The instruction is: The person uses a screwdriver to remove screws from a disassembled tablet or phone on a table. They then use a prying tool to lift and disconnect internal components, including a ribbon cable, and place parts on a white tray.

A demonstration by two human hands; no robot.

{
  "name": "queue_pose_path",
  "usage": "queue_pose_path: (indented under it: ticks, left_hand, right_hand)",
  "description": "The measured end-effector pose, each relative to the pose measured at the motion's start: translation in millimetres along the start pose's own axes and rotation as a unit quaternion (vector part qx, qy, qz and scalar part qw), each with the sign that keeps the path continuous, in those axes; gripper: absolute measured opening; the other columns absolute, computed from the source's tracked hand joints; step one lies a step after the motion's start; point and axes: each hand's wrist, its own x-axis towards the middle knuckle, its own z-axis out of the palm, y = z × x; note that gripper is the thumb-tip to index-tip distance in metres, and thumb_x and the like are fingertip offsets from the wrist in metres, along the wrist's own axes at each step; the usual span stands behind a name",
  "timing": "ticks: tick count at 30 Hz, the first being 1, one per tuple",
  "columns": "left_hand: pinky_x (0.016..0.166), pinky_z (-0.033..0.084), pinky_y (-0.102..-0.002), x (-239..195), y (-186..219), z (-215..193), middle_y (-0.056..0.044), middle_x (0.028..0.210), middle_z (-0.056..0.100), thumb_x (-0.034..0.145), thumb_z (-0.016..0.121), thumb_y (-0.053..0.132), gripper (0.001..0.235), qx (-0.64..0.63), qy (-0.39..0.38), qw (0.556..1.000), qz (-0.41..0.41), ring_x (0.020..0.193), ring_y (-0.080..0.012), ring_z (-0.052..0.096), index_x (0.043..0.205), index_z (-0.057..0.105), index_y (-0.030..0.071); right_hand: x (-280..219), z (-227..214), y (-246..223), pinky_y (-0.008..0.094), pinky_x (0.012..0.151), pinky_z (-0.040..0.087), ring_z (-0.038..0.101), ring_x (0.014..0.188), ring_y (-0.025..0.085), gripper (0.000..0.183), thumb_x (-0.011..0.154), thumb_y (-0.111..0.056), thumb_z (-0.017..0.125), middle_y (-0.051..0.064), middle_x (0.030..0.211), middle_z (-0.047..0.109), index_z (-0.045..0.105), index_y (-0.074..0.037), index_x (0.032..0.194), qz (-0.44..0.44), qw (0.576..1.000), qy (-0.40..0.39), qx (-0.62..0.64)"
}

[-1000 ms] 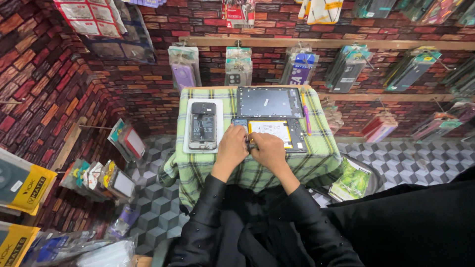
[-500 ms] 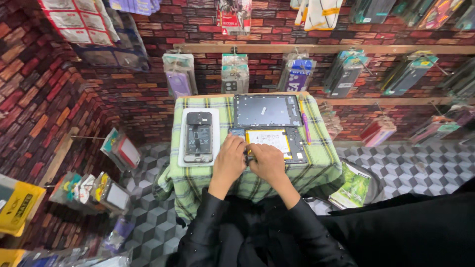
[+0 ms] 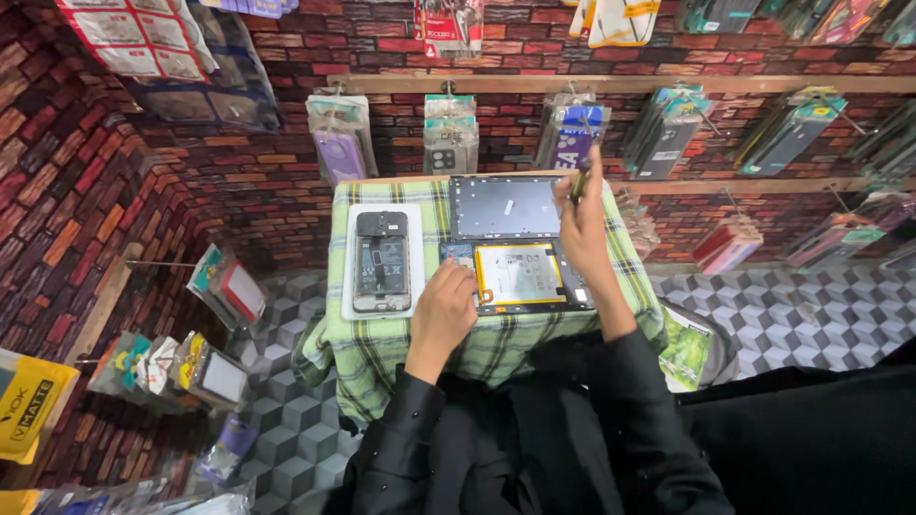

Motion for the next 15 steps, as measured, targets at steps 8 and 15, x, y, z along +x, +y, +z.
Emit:
queue_pose_path:
  ticks: [8,15]
  left_hand:
    - [0.111,0.049,-0.043,2.0,2.3,-2.6,-0.012,0.098,0.07,0.076,0.062,-0.007,0.015,0.007,-0.006,1.0,-0.009,0.105,-0.0301,0.066,0.088,0.065,0.002]
    - [0.109,0.051,-0.042,-0.3,2.5,-0.1,-0.013,0.097,0.071,0.076,0.063,-0.006,0.02,-0.006,-0.02,0.998,-0.053,0.104,-0.0312,0.067,0.093,0.065,0.004]
  right_hand:
    - [-1.0,14.7,37.1,0.028,0.087,0.057,0.06,0.102,0.014,0.072,0.096,0.018,0.063,0.005,0.11,0.055,0.029,-0.009,0.153,0.032,0.995,0.071,0.055]
    - [-11.9,9.2,11.0,0.028,0.076,0.055,0.066,0.091,0.017,0.069,0.09,0.014,0.066,0.007,0.099,0.063,0.038,-0.011,0.148,-0.012,0.993,0.059,-0.102]
